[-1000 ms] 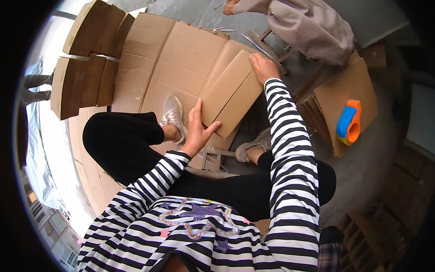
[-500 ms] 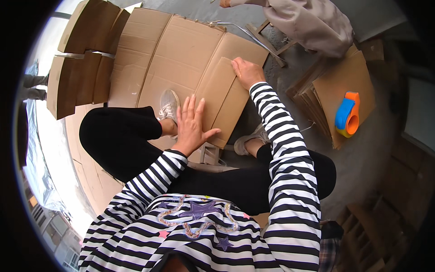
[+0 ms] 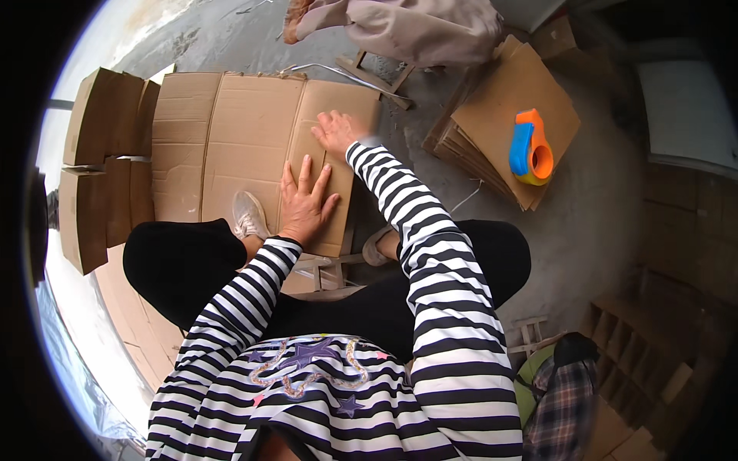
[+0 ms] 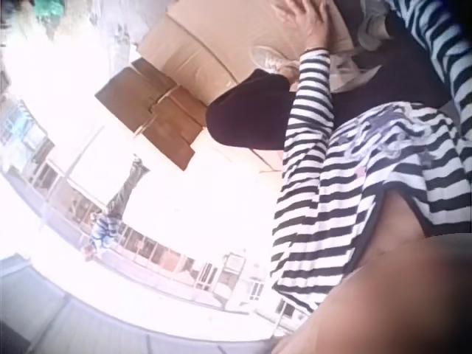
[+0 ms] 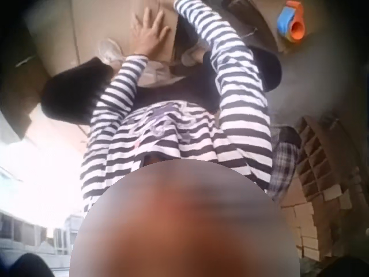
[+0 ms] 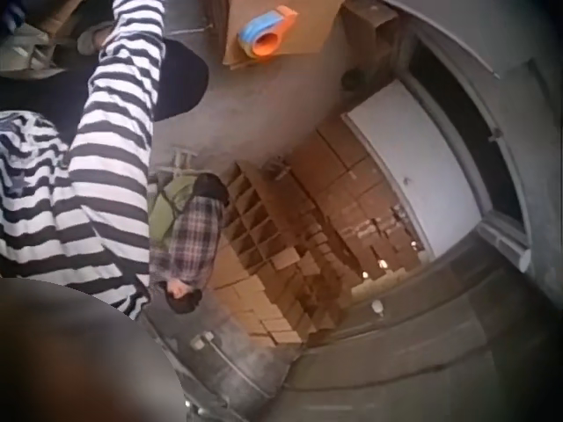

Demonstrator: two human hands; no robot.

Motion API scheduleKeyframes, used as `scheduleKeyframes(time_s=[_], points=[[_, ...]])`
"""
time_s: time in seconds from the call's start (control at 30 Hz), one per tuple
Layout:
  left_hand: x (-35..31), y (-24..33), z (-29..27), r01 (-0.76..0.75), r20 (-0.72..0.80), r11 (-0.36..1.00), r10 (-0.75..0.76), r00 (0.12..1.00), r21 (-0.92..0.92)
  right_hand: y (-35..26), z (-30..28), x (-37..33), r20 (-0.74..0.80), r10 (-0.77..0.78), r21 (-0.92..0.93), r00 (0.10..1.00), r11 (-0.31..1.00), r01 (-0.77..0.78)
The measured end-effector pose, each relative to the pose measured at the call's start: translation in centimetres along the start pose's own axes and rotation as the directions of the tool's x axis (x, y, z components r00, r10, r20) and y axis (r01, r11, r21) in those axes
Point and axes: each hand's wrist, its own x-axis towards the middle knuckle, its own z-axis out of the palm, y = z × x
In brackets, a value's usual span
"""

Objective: The recorder is folding flat cardboard pieces into boxes and sealing them with tape.

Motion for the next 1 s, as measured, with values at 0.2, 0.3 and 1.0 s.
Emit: scheduleKeyframes(time_s=[0.2,0.3,1.0], points=[[0.1,0.2,-0.1,-0.02,-0.032,1.0,0.02,0.999,-0.015,5.4,-13.0,-6.0,-0.46,0.024,-0.076,0.888,0.995,-0.066],[0.5,0.8,-0.5,-0.028,-0.018,1.0,0.028,0.999,0.011,15.9,-20.7,-14.6,-0.371,0.633,-0.252,0.679,0.635,-0.73],[0.0,0.2,0.5,-0.006,-0.086,0.996,-0.002,0.996,-0.092,4.2,-25.3,-18.7,0.278,0.423,0.695,0.862,0.531,-0.484]])
